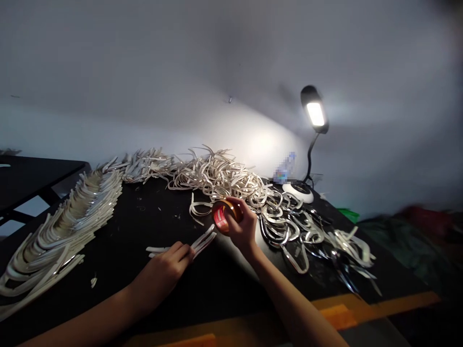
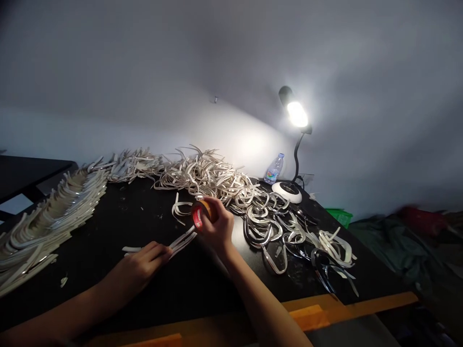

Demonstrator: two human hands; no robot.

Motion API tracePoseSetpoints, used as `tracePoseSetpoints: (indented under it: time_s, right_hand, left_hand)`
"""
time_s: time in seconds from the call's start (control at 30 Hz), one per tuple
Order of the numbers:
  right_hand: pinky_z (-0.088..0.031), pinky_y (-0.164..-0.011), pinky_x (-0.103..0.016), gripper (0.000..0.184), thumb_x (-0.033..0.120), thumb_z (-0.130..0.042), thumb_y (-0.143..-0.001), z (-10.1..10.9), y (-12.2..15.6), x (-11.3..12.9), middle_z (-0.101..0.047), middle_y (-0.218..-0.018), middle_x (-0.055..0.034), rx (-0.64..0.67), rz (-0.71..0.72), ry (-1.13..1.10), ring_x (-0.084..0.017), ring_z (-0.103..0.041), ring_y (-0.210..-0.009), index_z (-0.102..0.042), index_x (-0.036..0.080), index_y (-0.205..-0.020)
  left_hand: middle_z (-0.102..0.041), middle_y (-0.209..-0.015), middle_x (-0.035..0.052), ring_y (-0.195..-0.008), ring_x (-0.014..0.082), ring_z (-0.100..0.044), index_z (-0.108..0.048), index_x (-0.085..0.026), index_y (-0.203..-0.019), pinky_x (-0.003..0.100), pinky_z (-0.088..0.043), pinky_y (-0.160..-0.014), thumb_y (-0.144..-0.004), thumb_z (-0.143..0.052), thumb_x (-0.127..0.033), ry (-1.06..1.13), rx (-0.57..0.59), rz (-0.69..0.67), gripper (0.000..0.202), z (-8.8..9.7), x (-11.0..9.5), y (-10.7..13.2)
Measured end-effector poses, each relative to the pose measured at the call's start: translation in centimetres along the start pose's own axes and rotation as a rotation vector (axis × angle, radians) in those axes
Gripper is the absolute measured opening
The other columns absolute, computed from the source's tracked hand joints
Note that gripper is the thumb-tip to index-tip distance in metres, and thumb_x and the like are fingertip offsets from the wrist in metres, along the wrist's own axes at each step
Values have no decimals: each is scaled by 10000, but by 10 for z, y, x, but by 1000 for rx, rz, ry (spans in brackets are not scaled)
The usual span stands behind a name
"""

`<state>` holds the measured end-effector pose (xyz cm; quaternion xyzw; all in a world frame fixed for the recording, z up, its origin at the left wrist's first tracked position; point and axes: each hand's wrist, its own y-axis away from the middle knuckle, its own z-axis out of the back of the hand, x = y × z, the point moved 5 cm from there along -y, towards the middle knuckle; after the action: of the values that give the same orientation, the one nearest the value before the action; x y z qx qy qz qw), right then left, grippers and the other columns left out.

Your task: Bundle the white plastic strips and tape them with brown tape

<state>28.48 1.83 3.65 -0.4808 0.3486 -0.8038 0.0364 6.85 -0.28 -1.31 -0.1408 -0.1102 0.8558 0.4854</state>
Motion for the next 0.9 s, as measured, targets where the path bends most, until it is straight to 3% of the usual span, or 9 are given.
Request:
tracePoseSetpoints:
  time_s: [0.23, 0.47, 0.63, 0.8, 0.83, 0.9]
  right_hand:
    - [-585, -801, -312, 373, 237, -666, -783, -22, 2, -3, -804, -990, 12, 249, 39, 138, -223, -759, -845, -720, 293, -1148]
    - [-572, -783, -311, 384, 217, -656, -788, -26, 3, 8, -811, -997, 4, 307, 63, 221, -235, -764, -856, -704, 301, -1160]
    - [-567, -771, -316, 367, 225, -664, -785, -24, 2, 7, -809, -976, 5, 283, 64, 217, -235, -762, -835, -710, 300, -1141]
    - [-591, -799, -326, 361, 226, -610, -825, 1, -3, 1, -794, -1049, -23, -67, -30, 0, -221, -750, -869, -681, 253, -1177]
    - [-591, -825, -325, 360, 215, -602, -826, 1, -1, 2, -792, -1061, -28, -81, -38, -40, -221, -750, -897, -680, 246, -1177]
    - [-587, -862, -318, 361, 198, -610, -810, -10, 5, 7, -791, -1064, -20, 39, -20, -91, -221, -750, -935, -694, 251, -1157]
  left_hand:
    - [-676, -1092, 89, -961, 225, -623, -682, -151, -1136, 316, -584, -786, -974, -497, -22, 10, 63, 14, 278, 6, -5, -2]
    - [-683, -1139, 93, -1013, 236, -634, -675, -144, -1199, 326, -594, -813, -944, -523, 13, -49, 147, 48, 336, 1, -6, -3]
    - [-689, -1143, 100, -1020, 247, -646, -691, -140, -1185, 342, -608, -811, -954, -533, 4, -62, 164, 47, 316, 2, -7, -4]
    - [-699, -1140, 107, -1018, 241, -669, -673, -123, -1246, 338, -623, -806, -966, -553, -1, -70, 149, 55, 328, 4, -7, -5]
    - [-701, -1137, 106, -1017, 241, -674, -667, -120, -1260, 342, -627, -805, -965, -551, 7, -76, 143, 53, 341, 3, -6, -4]
    - [-708, -1138, 103, -1014, 241, -680, -664, -122, -1264, 348, -632, -808, -952, -544, 33, -89, 119, 42, 368, 0, -5, -2]
